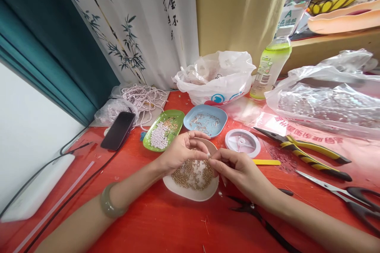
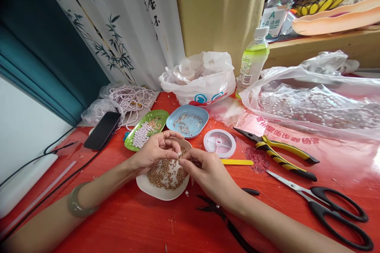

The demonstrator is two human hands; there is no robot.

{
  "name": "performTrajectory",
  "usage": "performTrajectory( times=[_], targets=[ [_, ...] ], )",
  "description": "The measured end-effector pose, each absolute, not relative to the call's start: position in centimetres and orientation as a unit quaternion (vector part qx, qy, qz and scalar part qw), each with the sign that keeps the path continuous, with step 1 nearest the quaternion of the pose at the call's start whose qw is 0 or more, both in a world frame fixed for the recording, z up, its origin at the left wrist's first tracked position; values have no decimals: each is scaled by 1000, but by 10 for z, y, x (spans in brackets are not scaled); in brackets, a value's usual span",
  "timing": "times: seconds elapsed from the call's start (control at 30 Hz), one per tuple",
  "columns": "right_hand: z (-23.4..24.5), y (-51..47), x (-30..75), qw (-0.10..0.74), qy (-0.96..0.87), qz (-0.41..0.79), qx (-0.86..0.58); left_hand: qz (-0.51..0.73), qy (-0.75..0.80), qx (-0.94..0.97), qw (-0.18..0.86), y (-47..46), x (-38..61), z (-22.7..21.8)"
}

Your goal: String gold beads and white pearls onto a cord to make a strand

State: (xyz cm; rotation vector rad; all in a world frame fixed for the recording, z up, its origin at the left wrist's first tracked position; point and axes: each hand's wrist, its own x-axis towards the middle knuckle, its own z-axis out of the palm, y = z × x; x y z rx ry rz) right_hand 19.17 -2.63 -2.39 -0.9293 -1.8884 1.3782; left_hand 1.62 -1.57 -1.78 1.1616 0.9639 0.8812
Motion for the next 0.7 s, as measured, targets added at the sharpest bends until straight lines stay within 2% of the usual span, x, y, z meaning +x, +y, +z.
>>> performTrajectory(
  times=[0.23,0.37,0.5,0.7],
  targets=[
    [-26,-26,192,310,-718,506,-364,374,450,575,572,-11,8,-7],
    [-26,-26,191,313,-705,522,-364,394,517,609,454,5,-16,6],
    [-27,-26,190,314,-682,545,-372,320,593,665,321,17,-39,16],
    [-27,-26,190,314,-686,545,-367,183,570,746,291,9,-37,15]
  ],
)
